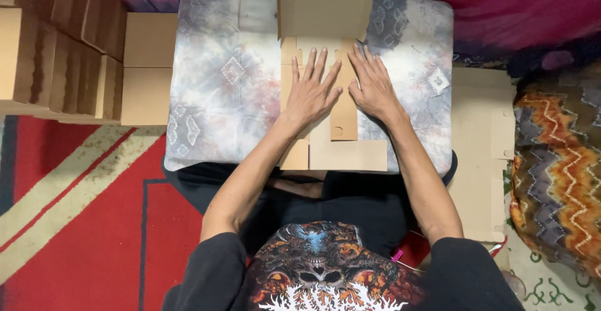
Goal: Folding and assembling a cardboard box from a flat template
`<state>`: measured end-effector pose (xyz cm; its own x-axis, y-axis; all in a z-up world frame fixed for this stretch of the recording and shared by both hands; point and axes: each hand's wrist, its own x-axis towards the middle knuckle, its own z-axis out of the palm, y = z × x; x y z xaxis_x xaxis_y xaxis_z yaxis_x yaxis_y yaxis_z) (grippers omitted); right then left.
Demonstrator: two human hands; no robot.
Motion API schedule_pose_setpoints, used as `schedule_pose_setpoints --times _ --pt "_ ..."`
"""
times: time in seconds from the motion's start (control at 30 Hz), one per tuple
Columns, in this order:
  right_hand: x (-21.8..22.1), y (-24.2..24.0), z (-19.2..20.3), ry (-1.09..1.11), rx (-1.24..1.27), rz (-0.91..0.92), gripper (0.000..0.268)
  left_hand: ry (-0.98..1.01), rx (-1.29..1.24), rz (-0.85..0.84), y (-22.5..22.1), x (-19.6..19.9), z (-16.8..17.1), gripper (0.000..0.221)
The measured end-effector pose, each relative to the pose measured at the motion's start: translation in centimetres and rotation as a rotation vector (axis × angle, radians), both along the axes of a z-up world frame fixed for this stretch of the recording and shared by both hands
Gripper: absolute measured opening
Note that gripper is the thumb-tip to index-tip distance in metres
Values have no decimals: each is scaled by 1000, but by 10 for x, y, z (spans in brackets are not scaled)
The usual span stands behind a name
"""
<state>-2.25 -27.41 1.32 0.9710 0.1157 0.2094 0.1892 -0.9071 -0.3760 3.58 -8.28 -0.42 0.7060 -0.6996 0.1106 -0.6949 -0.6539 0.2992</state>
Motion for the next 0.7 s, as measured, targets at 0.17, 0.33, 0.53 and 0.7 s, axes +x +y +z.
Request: schedule_pose_setpoints --times 0.17,0.33,0.53,0.7 --pt "-29 0 23 92 67 6 48 1 22 27 -1 0 1 63" --pt "-82 -6 29 199 152 21 39 -5 -4 29 -1 -1 1 62" --pt "-141 -34 17 83 533 -97 42 -12 -21 34 2 -1 2 71" --pt "-168 1 7 8 445 -152 32 -13 -15 35 0 -2 3 72"
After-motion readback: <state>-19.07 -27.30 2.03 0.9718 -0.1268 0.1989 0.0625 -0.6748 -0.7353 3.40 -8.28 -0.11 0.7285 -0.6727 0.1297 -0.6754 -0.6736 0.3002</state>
